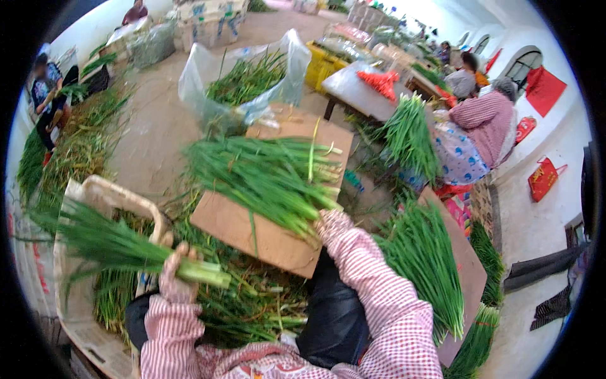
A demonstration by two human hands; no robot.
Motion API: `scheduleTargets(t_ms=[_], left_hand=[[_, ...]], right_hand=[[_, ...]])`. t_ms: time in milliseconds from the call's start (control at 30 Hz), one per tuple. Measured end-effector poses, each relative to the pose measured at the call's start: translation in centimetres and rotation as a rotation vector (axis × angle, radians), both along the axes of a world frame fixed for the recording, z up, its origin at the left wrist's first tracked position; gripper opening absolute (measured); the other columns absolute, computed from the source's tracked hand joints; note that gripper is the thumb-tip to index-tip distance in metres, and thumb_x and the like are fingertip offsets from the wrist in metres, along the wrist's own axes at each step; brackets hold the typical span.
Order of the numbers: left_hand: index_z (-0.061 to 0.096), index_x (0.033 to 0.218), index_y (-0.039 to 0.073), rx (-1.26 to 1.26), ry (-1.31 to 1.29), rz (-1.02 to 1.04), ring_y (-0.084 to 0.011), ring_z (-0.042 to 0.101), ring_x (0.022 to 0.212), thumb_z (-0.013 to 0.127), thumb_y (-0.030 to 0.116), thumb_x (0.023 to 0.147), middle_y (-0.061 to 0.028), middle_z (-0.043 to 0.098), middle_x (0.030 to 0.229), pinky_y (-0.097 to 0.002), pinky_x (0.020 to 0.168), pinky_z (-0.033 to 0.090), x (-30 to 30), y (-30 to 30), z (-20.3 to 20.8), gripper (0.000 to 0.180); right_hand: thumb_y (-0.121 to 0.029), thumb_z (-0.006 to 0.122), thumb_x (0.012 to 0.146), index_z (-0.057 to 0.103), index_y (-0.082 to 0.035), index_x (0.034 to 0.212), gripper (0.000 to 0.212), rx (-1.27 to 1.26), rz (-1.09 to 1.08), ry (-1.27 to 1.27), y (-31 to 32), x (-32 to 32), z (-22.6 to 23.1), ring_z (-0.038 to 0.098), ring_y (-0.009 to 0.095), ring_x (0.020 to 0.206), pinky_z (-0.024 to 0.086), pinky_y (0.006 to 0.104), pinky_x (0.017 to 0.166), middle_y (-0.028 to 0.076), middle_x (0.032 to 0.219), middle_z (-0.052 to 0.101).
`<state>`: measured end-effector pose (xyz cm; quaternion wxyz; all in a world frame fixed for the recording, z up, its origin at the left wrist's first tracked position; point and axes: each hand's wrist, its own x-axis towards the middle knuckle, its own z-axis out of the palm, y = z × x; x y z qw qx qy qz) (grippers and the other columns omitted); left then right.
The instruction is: The person sorts through green chives by hand, removing damaged leaves and roots, and then gathers them into a bundle on a board.
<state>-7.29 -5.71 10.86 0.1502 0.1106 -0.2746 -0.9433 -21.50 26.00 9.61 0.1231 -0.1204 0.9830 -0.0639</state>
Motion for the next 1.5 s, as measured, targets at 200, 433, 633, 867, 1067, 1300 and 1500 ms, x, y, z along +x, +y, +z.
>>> scheduleTargets(t_ms=[200,433,633,867,1067,1300,1500], left_hand=[[0.039,0.112,0.011,0.028,-0.040,-0.046,-0.0176,0.057,0.068,0.061,0.011,0.075,-0.0049,0.055,0.076,-0.0382,0.068,0.049,3.9,0.6,-0.8,0.043],[0.042,0.107,0.013,0.032,-0.057,-0.083,-0.0148,0.055,0.068,0.062,-0.001,0.070,-0.0010,0.055,0.074,-0.0350,0.069,0.044,4.2,1.2,-2.1,0.044],[0.043,0.103,0.013,0.119,0.027,-0.121,-0.0150,0.054,0.063,0.056,0.002,0.075,0.0002,0.050,0.065,-0.0388,0.069,0.048,4.3,0.3,-1.5,0.032],[0.056,0.096,0.013,0.382,0.060,-0.054,-0.0114,0.054,0.053,0.046,0.026,0.084,0.0047,0.052,0.062,-0.0304,0.057,0.049,5.3,-1.6,-3.3,0.020],[0.050,0.107,0.010,0.418,0.017,0.031,-0.0127,0.059,0.060,0.047,0.013,0.082,-0.0054,0.061,0.092,-0.0312,0.059,0.052,6.0,-0.4,-2.8,0.025],[0.046,0.107,0.010,0.473,0.016,-0.123,-0.0135,0.056,0.073,0.055,0.002,0.071,-0.0038,0.054,0.086,-0.0341,0.069,0.046,7.2,3.2,-1.4,0.038],[0.041,0.116,0.010,0.412,-0.386,-0.192,-0.0204,0.055,0.078,0.057,0.002,0.073,-0.0081,0.056,0.097,-0.0394,0.072,0.045,9.7,6.1,-6.0,0.046]], right_hand=[[-0.031,0.047,0.082,0.044,-0.009,0.116,0.041,-0.052,-0.116,-0.059,-0.4,-0.7,0.0,0.042,0.030,0.109,0.035,0.0364,0.092,0.016,0.120,0.042],[-0.029,0.043,0.085,0.041,-0.003,0.120,0.044,-0.072,-0.250,-0.151,-1.3,-0.9,3.2,0.041,0.028,0.112,0.033,0.0332,0.094,0.016,0.121,0.043],[-0.044,0.029,0.087,0.040,-0.005,0.122,0.054,0.018,-0.188,-0.290,-1.2,-0.5,5.3,0.042,0.028,0.111,0.034,0.0329,0.093,0.016,0.120,0.045],[-0.038,0.036,0.084,0.046,-0.004,0.115,0.048,0.333,0.110,-0.303,1.0,-3.8,20.7,0.046,0.025,0.106,0.037,0.0334,0.090,0.012,0.113,0.050],[-0.032,0.042,0.083,0.047,-0.004,0.113,0.042,0.286,0.054,0.045,-0.9,0.0,36.4,0.052,0.026,0.097,0.041,0.0343,0.084,0.012,0.102,0.056],[-0.027,0.051,0.082,0.048,-0.001,0.107,0.036,-0.679,-0.105,-0.058,-6.7,6.6,26.5,0.056,0.021,0.076,0.046,0.0333,0.070,0.009,0.081,0.059],[-0.026,0.045,0.086,0.049,-0.003,0.107,0.031,-0.761,-0.278,-0.655,-9.9,15.0,4.0,0.050,0.011,0.046,0.041,0.0247,0.042,0.005,0.071,0.061]])
